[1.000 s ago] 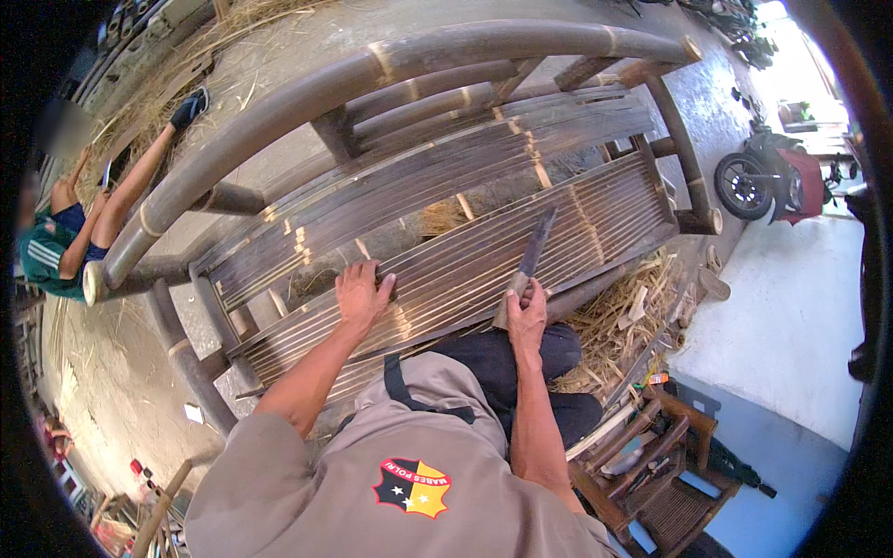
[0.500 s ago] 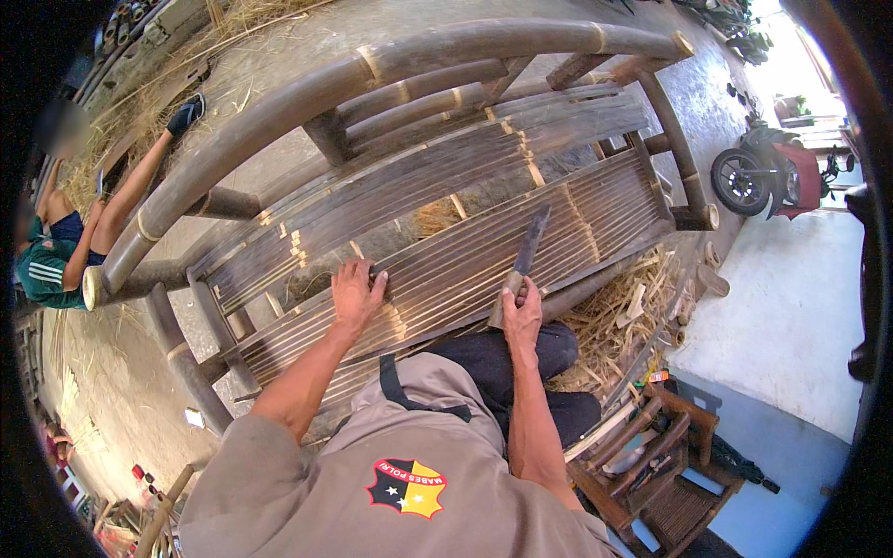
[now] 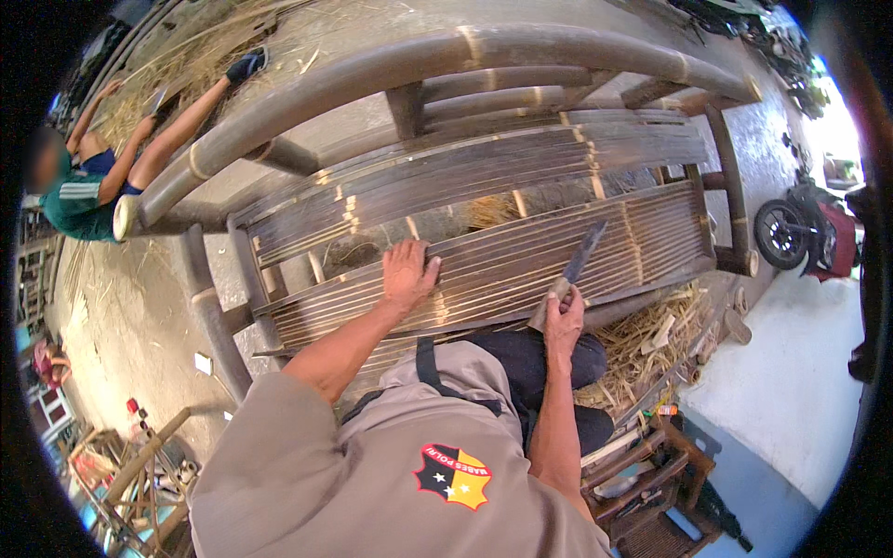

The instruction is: The person splits thin bamboo strips using a knife while seated on the floor. They repeatedly hold a strip, split it lengthwise, and place the pieces onto a bamboo frame. The person occasionally adjusts the position of the strips on the frame.

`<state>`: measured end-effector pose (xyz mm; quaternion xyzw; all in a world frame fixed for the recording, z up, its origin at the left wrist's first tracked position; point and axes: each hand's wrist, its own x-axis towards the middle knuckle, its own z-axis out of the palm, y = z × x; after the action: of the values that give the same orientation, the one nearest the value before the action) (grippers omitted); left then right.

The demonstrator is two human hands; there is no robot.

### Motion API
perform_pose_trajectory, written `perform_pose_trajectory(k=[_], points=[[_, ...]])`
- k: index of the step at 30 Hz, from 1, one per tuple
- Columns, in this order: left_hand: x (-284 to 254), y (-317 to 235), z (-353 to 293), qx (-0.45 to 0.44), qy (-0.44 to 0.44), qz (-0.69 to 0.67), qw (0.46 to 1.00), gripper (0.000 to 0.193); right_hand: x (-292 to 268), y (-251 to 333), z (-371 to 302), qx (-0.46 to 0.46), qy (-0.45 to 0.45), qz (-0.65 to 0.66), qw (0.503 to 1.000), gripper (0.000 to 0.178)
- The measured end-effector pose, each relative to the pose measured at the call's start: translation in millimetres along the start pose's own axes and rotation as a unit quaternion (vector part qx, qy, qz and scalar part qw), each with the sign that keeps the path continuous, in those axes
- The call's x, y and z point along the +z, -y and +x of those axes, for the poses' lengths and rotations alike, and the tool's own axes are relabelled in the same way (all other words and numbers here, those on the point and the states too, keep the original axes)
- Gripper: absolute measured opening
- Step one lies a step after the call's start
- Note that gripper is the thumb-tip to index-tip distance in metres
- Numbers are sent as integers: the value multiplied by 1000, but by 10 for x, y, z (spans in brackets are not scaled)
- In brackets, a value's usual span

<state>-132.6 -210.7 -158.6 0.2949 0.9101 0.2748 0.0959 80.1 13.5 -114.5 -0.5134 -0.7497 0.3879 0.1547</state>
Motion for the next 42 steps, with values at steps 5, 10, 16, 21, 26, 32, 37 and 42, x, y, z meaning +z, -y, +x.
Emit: perform_pose_trajectory(k=[5, 10, 16, 21, 26, 32, 37, 42], points=[[-4, -77, -10, -27, 12, 16, 999, 41, -6, -10, 10, 18, 6, -24, 1000, 55], [-25, -74, 28, -37, 31, -6, 999, 36, -19, -37, 17, -6, 13, -31, 999, 55], [51, -13, 31, -31, 4, -13, 999, 30, -11, -22, 9, 18, 24, -1, 1000, 55], [75, 74, 6, -7, -22, -34, 999, 31, -20, -10, -5, 40, 23, 34, 998, 55], [-133, 256, -104, 11, 29, -19, 999, 43, -18, -45, 3, 29, 18, 15, 999, 52], [-357, 321, -184, -19, 11, 39, 999, 42, -7, -55, 5, 17, 10, 23, 1000, 49], [-345, 289, -156, -22, 8, 46, 999, 38, -15, -16, -2, 26, 17, 27, 999, 49], [-312, 309, -184, -24, 9, 27, 999, 37, -18, 11, -7, 9, 7, -2, 1000, 49]])
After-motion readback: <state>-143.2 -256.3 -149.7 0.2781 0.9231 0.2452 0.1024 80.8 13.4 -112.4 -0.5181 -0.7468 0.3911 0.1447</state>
